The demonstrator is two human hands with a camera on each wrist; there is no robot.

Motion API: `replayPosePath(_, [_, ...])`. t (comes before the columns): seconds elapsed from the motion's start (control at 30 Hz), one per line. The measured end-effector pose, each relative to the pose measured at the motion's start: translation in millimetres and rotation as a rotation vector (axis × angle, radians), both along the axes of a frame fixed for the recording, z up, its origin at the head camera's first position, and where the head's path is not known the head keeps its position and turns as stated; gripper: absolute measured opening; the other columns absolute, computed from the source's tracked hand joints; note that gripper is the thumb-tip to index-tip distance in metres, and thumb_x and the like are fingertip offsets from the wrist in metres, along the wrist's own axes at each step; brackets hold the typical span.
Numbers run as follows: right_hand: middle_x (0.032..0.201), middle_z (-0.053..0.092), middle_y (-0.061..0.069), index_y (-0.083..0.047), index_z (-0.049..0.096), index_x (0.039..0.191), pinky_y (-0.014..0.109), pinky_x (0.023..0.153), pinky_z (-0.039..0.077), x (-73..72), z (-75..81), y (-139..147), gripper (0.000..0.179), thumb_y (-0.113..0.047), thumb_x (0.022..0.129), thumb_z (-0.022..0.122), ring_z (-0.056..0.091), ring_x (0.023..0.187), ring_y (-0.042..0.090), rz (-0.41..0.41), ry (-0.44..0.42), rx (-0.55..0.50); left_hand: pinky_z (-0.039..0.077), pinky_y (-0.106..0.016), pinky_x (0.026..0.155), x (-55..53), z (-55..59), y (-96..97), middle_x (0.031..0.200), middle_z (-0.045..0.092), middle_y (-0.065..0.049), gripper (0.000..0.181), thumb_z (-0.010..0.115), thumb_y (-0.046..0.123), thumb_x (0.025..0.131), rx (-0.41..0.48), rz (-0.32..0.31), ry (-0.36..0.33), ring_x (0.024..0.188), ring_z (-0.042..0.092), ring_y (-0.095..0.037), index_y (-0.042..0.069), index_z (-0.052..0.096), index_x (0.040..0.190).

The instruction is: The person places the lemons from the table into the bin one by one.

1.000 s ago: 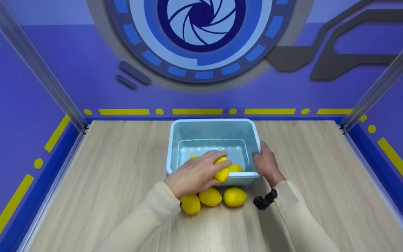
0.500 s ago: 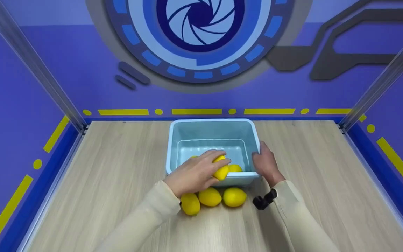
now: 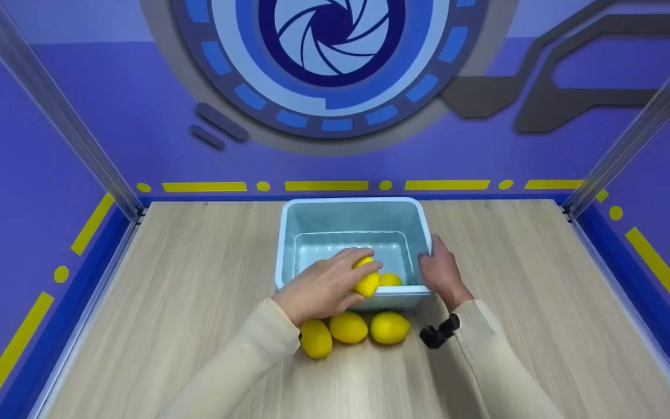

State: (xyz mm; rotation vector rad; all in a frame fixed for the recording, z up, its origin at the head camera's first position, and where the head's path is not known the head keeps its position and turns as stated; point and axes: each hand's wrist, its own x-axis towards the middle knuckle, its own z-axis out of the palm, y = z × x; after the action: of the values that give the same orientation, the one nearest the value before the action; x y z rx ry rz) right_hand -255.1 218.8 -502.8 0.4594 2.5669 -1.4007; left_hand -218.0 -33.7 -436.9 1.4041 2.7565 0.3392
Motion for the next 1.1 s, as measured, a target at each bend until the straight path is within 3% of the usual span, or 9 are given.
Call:
replayPosePath(0.37, [0.155, 0.033, 0.017, -0.006, 0.024, 0.150, 0.053, 0.119, 0.022, 0.6, -1.6, 1.9, 0.051, -0.009, 0.099, 0.032, 0.035, 0.141, 0.035, 0.026, 0.030, 0.024, 0.048, -0.037, 0.103, -0.4, -1.6, -0.5, 0.154, 0.037, -0.005, 0.056, 0.061, 0.032, 0.095, 0.013, 0.023, -0.028, 0.139, 0.039, -0.020, 0.021, 0.040, 0.146])
replayPosePath(1.1, [0.156, 0.032, 0.013, -0.011, 0.024, 0.151, 0.053, 0.119, 0.023, 0.8, 0.5, 0.4, 0.050, -0.012, 0.101, 0.031, 0.036, 0.141, 0.032, 0.003, -0.012, -0.009, 0.045, -0.037, 0.107, -8.3, -10.9, -2.2, 0.153, 0.037, -0.005, 0.056, 0.057, 0.037, 0.096, 0.051, 0.023, -0.006, 0.138, 0.041, -0.020, 0.024, 0.038, 0.147])
